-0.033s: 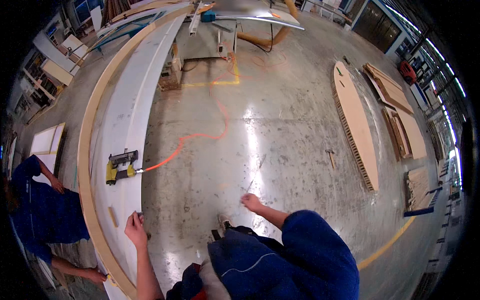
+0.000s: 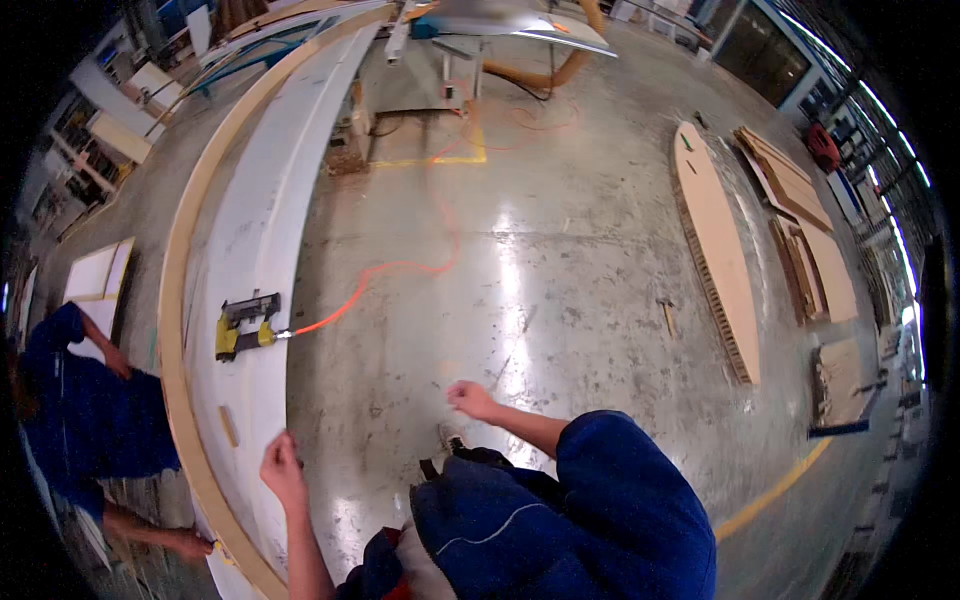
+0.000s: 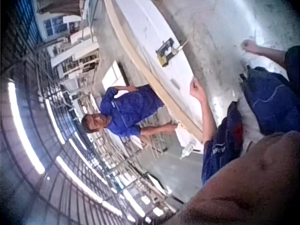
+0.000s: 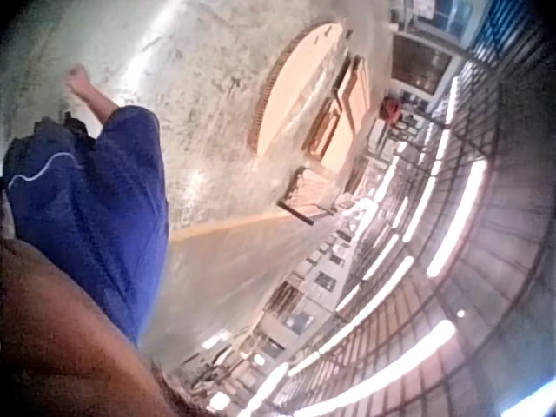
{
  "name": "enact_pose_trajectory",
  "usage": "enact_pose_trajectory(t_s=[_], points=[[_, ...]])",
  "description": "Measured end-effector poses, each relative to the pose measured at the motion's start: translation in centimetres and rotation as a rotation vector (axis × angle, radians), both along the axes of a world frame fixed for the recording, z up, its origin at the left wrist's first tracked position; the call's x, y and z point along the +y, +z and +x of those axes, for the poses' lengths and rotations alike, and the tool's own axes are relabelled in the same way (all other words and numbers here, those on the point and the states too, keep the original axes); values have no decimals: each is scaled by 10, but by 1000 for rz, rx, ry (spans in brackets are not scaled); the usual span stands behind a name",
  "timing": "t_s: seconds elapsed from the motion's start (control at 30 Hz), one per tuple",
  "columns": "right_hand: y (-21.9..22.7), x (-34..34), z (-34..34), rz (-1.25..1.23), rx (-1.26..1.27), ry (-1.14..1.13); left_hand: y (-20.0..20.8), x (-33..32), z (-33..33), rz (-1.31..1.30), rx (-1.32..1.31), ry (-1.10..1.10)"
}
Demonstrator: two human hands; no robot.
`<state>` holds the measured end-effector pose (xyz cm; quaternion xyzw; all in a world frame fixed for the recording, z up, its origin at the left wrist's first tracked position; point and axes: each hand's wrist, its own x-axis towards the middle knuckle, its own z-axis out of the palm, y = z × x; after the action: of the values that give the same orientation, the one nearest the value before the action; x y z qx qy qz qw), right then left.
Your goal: The person nails wooden components together with a nail gun and joins a curved wooden piece to a flat board on a workbench.
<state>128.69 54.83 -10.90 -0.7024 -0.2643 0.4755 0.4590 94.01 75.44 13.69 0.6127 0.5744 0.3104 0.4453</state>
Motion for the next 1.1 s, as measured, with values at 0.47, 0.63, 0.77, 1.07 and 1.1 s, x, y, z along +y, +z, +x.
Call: enact_pose_trajectory(t_s=[0.47, 0.63, 0.77, 1.07, 1.1], points=[[242, 83, -347, 227, 259, 1222, 66, -234, -197, 30, -219, 276], [289, 36, -456, 450, -229, 1432, 56, -291, -299, 48, -48, 391], [279, 27, -500, 632, -405, 1412, 35, -315, -352, 18, -267, 470], [299, 100, -576, 813, -388, 1070, 29, -302, -395, 103, -187, 623], [297, 112, -590, 846, -447, 1084, 28, -296, -395, 122, -132, 619]])
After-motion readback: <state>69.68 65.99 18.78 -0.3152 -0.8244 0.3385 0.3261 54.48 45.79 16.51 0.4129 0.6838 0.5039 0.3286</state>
